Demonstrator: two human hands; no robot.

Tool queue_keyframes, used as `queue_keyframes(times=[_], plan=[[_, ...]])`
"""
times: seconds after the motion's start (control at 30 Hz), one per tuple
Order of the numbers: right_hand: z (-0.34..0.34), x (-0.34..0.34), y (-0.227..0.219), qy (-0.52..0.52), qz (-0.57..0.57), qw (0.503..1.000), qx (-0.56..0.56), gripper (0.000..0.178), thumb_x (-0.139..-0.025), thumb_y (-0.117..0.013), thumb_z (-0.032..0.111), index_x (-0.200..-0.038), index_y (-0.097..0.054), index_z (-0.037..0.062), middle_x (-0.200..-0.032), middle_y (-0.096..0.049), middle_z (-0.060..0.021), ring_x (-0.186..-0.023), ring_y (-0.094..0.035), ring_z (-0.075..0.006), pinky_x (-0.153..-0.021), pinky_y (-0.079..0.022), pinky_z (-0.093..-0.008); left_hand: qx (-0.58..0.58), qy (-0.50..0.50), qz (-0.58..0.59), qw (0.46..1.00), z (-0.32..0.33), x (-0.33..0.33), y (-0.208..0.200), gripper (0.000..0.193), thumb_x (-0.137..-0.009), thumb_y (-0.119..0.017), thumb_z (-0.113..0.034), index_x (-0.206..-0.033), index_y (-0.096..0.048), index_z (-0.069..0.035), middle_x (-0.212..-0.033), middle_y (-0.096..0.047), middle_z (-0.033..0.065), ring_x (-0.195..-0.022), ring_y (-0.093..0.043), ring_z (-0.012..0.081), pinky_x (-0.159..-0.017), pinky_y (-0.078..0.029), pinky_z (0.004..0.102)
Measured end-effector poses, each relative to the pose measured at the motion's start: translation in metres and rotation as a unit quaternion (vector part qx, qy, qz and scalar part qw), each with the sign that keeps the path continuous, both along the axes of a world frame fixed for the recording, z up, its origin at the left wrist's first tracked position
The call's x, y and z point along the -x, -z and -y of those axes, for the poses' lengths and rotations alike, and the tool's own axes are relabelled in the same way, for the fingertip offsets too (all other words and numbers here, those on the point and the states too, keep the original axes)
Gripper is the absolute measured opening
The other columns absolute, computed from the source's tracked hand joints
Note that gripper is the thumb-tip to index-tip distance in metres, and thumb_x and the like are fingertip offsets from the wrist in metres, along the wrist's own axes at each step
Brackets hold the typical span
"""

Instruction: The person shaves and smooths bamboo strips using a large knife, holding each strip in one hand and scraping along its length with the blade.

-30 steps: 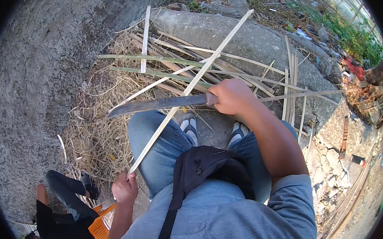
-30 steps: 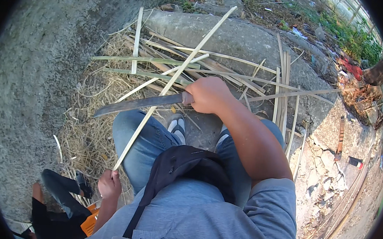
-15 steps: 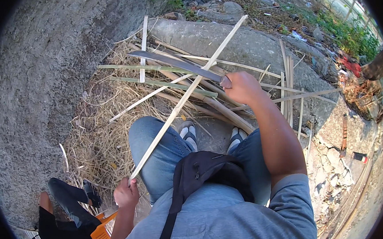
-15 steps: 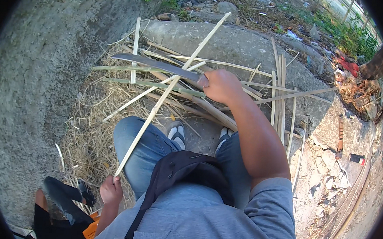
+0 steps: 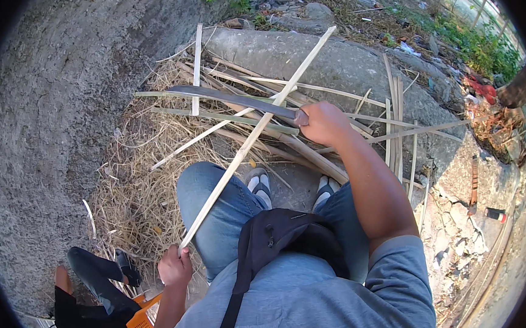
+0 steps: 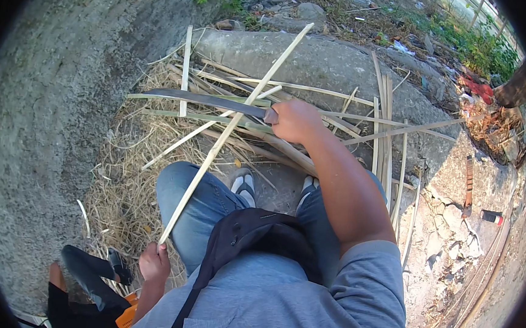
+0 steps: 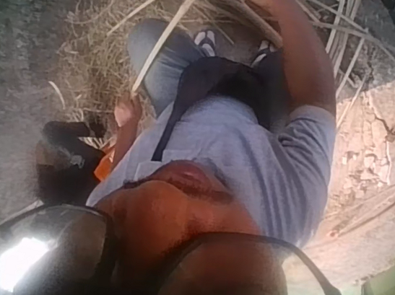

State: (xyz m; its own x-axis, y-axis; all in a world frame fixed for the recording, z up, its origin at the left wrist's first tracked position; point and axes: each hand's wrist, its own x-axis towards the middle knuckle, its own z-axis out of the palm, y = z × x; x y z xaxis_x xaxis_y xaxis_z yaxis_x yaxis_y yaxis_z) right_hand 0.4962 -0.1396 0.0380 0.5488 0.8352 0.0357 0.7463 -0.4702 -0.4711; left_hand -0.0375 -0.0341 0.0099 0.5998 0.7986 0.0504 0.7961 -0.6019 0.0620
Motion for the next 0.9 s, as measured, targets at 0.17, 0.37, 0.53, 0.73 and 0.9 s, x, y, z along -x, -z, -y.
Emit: queue_keyframes(times=[0.17,0.37,0.53,0.73,0.9], plan=[[0.008,0.004,-0.007,-0.013,0.024,0.999,0.021,0.017,-0.082,-0.066,0.025,-0.093,-0.072,0.0138,-0.09,-0.073,-0.017,-0.089,-0.07,-0.0393,-0.076,-0.055,-0.052,0.026,0.007,0.003,1.0,-0.001,0.003,-0.008,0.045,-0.103,-0.05,-0.044,-0.082,-0.054,-0.005,-0.067,-0.058,0.0201,-0.062,-0.06,0.0448,-0.057,-0.046,0.0549],[0.011,0.024,-0.019,-0.077,0.035,0.996,0.008,0.018,-0.079,-0.067,0.025,-0.093,-0.072,0.0142,-0.085,-0.072,-0.0163,-0.084,-0.07,-0.0391,-0.073,-0.055,-0.0515,0.057,0.011,0.003,0.998,-0.004,-0.004,-0.012,0.048,-0.105,-0.048,-0.043,-0.077,-0.053,-0.005,-0.067,-0.058,0.0202,-0.063,-0.059,0.0448,-0.058,-0.045,0.0541],[0.002,0.026,-0.023,-0.095,0.027,0.995,0.033,0.018,-0.083,-0.065,0.025,-0.095,-0.074,0.0146,-0.089,-0.073,-0.0143,-0.088,-0.071,-0.0377,-0.075,-0.056,-0.0514,0.056,0.018,0.023,0.998,-0.007,-0.001,-0.007,0.049,-0.105,-0.047,-0.044,-0.076,-0.052,-0.004,-0.066,-0.057,0.0199,-0.062,-0.059,0.0452,-0.058,-0.045,0.0543],[0.003,-0.016,-0.002,0.058,-0.049,0.997,-0.013,0.021,-0.086,-0.062,0.024,-0.098,-0.073,0.0106,-0.093,-0.072,-0.0208,-0.09,-0.069,-0.0427,-0.08,-0.054,-0.053,0.064,0.002,0.021,0.998,-0.005,-0.007,-0.013,0.052,-0.106,-0.046,-0.045,-0.076,-0.053,-0.004,-0.066,-0.056,0.0205,-0.063,-0.058,0.0458,-0.058,-0.044,0.0544],[0.007,-0.003,-0.007,0.039,-0.025,0.999,-0.021,0.021,-0.087,-0.062,0.025,-0.099,-0.073,0.0111,-0.095,-0.073,-0.019,-0.091,-0.069,-0.0413,-0.08,-0.055,-0.0519,0.076,-0.006,0.015,0.997,-0.003,-0.005,-0.016,0.053,-0.106,-0.045,-0.046,-0.075,-0.053,-0.004,-0.065,-0.056,0.021,-0.062,-0.058,0.0461,-0.058,-0.044,0.0542]])
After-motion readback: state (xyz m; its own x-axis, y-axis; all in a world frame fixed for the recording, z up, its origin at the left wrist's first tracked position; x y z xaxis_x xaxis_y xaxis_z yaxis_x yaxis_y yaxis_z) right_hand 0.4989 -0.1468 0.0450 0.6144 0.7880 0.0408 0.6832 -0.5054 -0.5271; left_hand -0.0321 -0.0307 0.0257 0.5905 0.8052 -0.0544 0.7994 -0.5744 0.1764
